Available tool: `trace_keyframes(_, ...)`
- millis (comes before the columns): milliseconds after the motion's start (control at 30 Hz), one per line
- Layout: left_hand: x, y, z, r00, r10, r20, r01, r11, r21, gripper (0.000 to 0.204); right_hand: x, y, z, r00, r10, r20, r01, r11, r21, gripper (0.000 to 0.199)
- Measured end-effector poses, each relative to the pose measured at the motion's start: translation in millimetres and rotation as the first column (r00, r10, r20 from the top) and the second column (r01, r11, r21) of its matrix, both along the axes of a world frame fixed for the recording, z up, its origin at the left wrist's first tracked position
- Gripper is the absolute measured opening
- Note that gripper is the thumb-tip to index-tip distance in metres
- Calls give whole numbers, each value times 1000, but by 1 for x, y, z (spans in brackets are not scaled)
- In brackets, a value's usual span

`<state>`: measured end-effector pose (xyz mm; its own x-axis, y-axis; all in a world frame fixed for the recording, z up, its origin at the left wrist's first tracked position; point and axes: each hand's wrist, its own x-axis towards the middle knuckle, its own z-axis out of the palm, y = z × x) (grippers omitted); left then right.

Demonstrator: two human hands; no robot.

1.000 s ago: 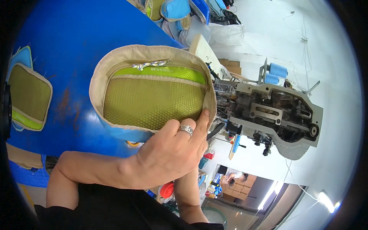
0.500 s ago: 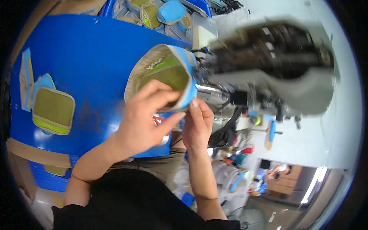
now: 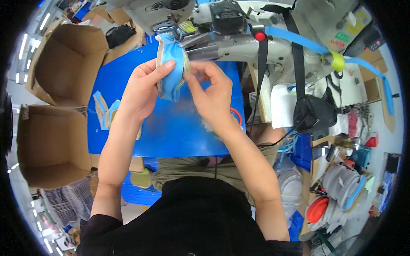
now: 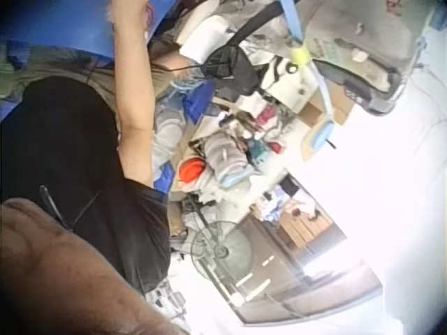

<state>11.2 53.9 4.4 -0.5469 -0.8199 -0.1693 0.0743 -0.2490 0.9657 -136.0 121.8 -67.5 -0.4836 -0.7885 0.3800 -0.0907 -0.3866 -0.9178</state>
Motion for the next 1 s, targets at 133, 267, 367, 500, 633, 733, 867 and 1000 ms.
trace_keyframes(133,-7,9,8,999,11,51,-9,999,-39,26,-5,-1,0,994,-35,-106,27,997,-71,21)
trace_keyframes(267,-9,12,-1,996,20,92,-10,994,-106,25,-5,1,2,996,-19,-92,13,998,-60,21)
trace_keyframes(367,-13,17,1,994,28,101,-18,995,-102,25,-6,3,3,996,-19,-89,16,1000,-26,20)
trace_keyframes(500,-11,11,0,993,30,117,-14,991,-135,24,-5,0,4,996,-11,-85,9,999,-33,18)
trace_keyframes(633,-13,-3,5,995,8,100,7,990,-144,23,-2,-12,8,998,-52,-27,51,998,-27,16)
trace_keyframes(733,-13,-6,6,994,7,111,18,976,-217,23,6,-13,1,994,-103,43,103,995,-13,19)
trace_keyframes(867,-5,-16,6,980,8,198,54,950,-307,22,30,-13,-11,961,-90,262,78,995,56,25)
trace_keyframes(1000,-2,-22,6,976,-43,214,114,937,-330,22,36,-14,-12,937,-56,345,63,998,-9,19)
